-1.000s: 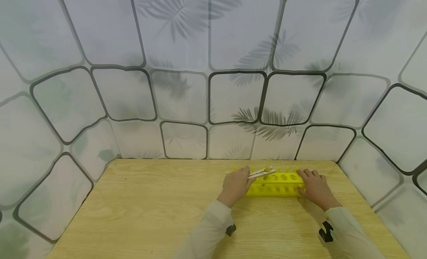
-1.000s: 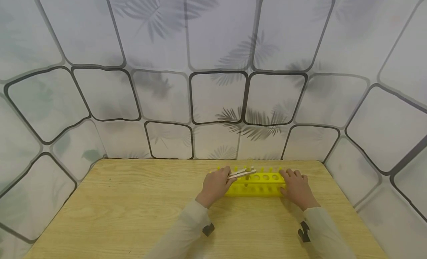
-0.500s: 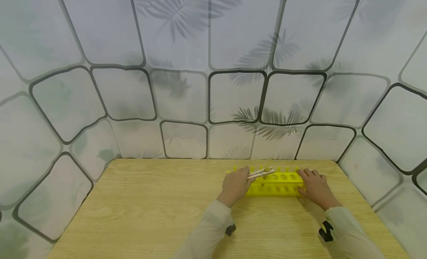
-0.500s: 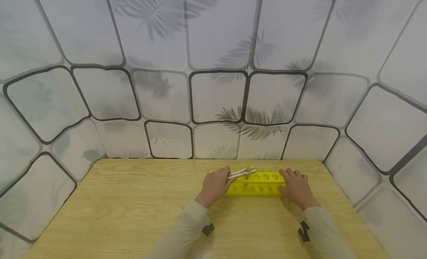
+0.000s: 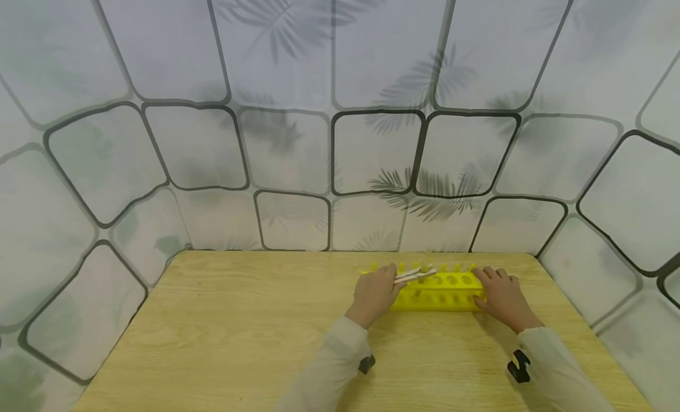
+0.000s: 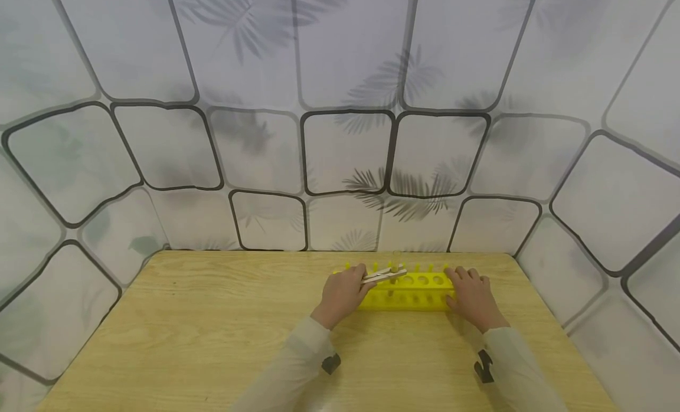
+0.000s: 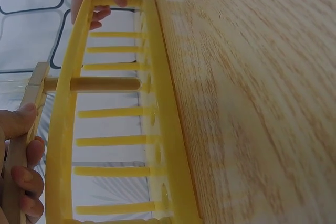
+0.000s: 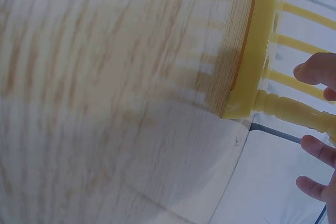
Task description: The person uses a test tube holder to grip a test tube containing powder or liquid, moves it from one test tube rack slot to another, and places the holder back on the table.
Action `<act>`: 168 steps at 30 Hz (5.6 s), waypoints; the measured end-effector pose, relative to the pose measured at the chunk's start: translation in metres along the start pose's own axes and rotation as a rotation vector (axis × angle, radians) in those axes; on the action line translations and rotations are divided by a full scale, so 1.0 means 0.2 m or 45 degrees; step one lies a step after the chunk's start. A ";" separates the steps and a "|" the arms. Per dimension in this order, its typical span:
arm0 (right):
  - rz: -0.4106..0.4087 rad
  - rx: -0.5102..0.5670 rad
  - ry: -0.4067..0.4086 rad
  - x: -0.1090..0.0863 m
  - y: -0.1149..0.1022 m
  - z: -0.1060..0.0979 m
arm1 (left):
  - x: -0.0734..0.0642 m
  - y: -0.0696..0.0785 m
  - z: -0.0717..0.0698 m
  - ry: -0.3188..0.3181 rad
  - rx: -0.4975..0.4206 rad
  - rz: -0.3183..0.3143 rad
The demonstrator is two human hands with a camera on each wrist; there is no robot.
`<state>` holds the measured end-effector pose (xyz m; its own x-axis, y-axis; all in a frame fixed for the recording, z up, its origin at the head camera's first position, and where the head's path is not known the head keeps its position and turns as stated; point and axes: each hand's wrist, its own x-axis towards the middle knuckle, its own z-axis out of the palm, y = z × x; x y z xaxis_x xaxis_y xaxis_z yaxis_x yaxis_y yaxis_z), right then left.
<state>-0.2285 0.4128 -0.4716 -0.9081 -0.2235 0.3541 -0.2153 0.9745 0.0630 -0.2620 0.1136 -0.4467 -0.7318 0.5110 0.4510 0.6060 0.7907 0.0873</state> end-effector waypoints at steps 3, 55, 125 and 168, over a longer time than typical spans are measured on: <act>0.005 0.001 -0.003 0.00 0.00 0.01 | 0.00 0.00 0.00 -0.008 -0.005 0.001; 0.002 -0.005 -0.017 0.00 0.01 0.02 | 0.00 0.02 0.02 -0.086 0.023 -0.048; 0.021 -0.032 -0.039 0.00 -0.01 0.00 | 0.01 0.01 -0.01 -0.087 0.023 0.005; -0.006 -0.030 0.018 0.00 0.00 0.02 | 0.05 0.03 -0.03 -0.034 0.077 0.057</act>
<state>-0.2296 0.4135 -0.4749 -0.9020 -0.2282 0.3666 -0.2112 0.9736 0.0864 -0.2629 0.1209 -0.4364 -0.7128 0.5547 0.4292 0.6190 0.7853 0.0129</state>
